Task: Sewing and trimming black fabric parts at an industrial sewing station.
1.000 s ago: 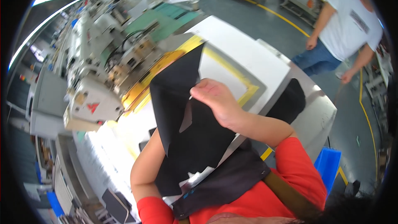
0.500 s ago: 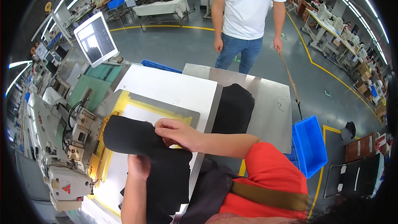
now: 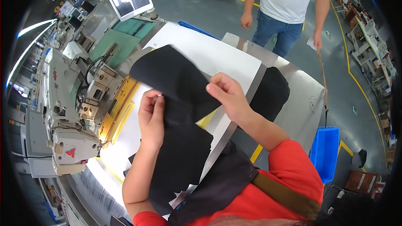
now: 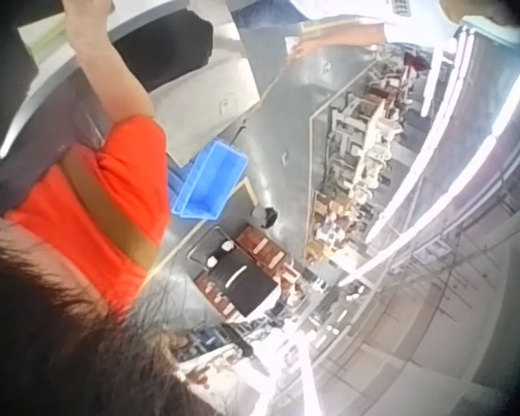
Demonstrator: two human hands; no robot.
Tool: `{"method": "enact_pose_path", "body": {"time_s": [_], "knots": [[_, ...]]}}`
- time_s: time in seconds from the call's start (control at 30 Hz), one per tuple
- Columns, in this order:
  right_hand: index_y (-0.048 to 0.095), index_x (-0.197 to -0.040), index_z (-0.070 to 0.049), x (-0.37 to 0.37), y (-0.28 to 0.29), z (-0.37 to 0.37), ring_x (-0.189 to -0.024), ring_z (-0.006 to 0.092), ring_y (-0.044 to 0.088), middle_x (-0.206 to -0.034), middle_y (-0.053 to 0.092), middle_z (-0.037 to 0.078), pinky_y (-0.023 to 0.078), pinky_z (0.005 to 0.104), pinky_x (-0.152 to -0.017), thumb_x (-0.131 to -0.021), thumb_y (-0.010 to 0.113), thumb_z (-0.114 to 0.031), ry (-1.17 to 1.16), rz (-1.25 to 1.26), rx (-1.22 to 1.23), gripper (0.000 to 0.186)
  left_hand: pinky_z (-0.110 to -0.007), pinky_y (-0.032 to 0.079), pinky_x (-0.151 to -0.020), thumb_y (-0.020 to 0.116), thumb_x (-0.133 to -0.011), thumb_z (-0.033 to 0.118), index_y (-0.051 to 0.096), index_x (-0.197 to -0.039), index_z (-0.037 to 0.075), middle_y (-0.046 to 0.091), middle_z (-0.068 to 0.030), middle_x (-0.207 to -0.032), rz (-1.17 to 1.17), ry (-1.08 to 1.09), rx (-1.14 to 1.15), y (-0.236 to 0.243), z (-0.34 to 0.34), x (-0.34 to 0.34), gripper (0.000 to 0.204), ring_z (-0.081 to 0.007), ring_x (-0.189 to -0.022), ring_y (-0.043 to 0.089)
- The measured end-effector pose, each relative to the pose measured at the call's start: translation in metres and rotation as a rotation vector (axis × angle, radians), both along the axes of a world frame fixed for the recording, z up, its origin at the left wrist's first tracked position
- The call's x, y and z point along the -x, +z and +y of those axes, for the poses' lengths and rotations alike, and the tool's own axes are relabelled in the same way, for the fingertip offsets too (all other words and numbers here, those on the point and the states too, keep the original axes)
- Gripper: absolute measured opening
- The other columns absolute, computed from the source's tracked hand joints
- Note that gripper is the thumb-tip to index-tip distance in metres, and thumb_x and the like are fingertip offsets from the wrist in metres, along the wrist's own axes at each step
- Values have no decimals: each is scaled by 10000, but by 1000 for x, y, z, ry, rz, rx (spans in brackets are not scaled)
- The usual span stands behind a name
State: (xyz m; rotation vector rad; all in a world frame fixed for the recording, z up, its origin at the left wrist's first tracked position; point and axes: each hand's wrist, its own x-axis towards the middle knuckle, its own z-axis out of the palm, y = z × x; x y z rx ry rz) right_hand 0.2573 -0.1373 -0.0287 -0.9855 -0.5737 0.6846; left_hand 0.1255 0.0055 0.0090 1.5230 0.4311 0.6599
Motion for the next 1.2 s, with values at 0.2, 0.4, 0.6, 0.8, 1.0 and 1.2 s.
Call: {"method": "enact_pose_path", "body": {"time_s": [0.2, 0.4, 0.6, 0.8, 1.0, 1.2], "knots": [[473, -839, -62, -5, -4, -6, -584, 2, 347, -672, 421, -59, 274, 152, -519, -879, 537, -99, -343, -190, -117, 84, -169, 287, -689, 463, -903, 84, 489, -1051, 72, 416, 54, -833, -106, 229, -252, 2, -3, 10, 151, -31, -737, 350], [429, -813, -96, -11, -10, -11, -616, 9, 313, -690, 372, -64, 261, 164, -555, -894, 507, -130, -212, -68, -148, 118, -217, 348, -835, 466, -901, 132, 428, -1170, 44, 472, -11, -960, -94, 147, -130, 5, -6, 18, 286, -82, -900, 443], [401, -768, -106, -16, -12, -16, -647, 28, 325, -727, 366, -59, 275, 190, -587, -846, 471, -89, 6, 36, -225, 106, -353, 338, -987, 535, -831, 458, 365, -1313, 80, 453, -129, -1245, 201, -196, 608, -9, 13, 6, 636, -234, -1182, 407], [509, -1015, -15, -29, -23, -25, -920, 113, 509, -992, 546, 37, 386, 259, -831, -755, 459, -79, 159, -8, -325, 273, -300, 391, -934, 540, -855, 94, 379, -1310, 72, 488, -93, -1200, 60, -159, 325, 11, 6, -15, 483, -168, -1066, 498], [487, -1144, 32, -36, -31, -29, -1036, 147, 505, -1109, 544, 73, 379, 285, -911, -726, 459, -69, 142, -98, -241, 431, -277, 361, -954, 439, -802, -119, 279, -1361, 62, 484, -92, -1212, -58, -135, -49, 27, 1, -17, 609, -144, -1082, 484], [486, -1157, -1, -42, -16, -28, -979, 111, 480, -1063, 522, 35, 375, 264, -862, -684, 412, 0, 170, -205, -186, 479, -285, 234, -1033, 387, -766, -178, 104, -1400, 41, 194, -146, -1429, -102, -233, -153, 35, 10, -17, 728, -192, -1307, 238]]}}
